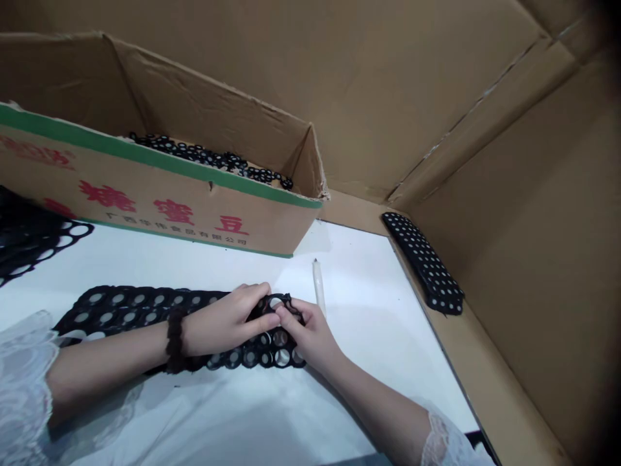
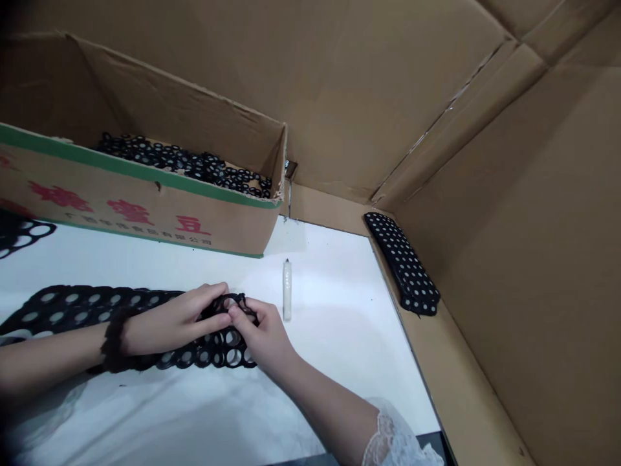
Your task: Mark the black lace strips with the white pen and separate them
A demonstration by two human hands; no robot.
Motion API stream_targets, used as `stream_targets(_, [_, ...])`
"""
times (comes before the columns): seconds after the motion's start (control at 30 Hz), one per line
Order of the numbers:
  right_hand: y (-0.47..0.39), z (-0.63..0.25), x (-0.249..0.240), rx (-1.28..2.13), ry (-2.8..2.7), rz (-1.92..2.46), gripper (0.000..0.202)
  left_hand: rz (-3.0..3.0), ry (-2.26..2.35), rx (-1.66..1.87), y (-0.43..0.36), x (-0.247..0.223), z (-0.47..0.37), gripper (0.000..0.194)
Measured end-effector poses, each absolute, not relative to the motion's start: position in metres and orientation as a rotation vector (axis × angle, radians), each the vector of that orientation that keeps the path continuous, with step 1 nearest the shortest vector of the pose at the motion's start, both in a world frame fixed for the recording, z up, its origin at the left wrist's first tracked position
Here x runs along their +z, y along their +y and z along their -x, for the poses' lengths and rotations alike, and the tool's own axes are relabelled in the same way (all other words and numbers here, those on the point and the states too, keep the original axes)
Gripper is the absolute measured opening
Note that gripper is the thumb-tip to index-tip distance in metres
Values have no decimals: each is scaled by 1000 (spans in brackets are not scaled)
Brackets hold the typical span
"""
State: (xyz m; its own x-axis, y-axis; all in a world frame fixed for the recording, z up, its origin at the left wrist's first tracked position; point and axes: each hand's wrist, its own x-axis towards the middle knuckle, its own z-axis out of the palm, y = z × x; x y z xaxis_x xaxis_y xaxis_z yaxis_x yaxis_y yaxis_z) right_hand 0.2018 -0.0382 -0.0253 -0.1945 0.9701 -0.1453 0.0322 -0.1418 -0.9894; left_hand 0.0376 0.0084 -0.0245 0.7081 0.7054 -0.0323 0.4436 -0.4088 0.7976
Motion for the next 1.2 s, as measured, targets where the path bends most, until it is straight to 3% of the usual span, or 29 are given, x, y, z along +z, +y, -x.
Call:
stream_targets(0.3, [-39,-204,-32,1543,-822,1377,30,-1895,764,410,21,-19,-34,19])
stream_targets(0.5, [-39,-200,-27,1509,-955,1362,30,-2086,820,411,10,-22,-37,25])
stream_targets(0.67, [-41,-198,-25,1458,-1007,1353,29,-2409,906,449,-2,-28,-39,57])
stream_targets(0.83, [-44,-195,-28,1466,-943,1389,31,-2414,887,489,-4,-28,-39,37])
stream_targets(1.0, [-43,-197,-30,1487,-858,1351,29,-2403,729,452,4,-26,-34,31])
stream_targets(1.2, [-42,-198,-35,1555,-758,1282,29,-2580,818,606,0,-28,-37,57])
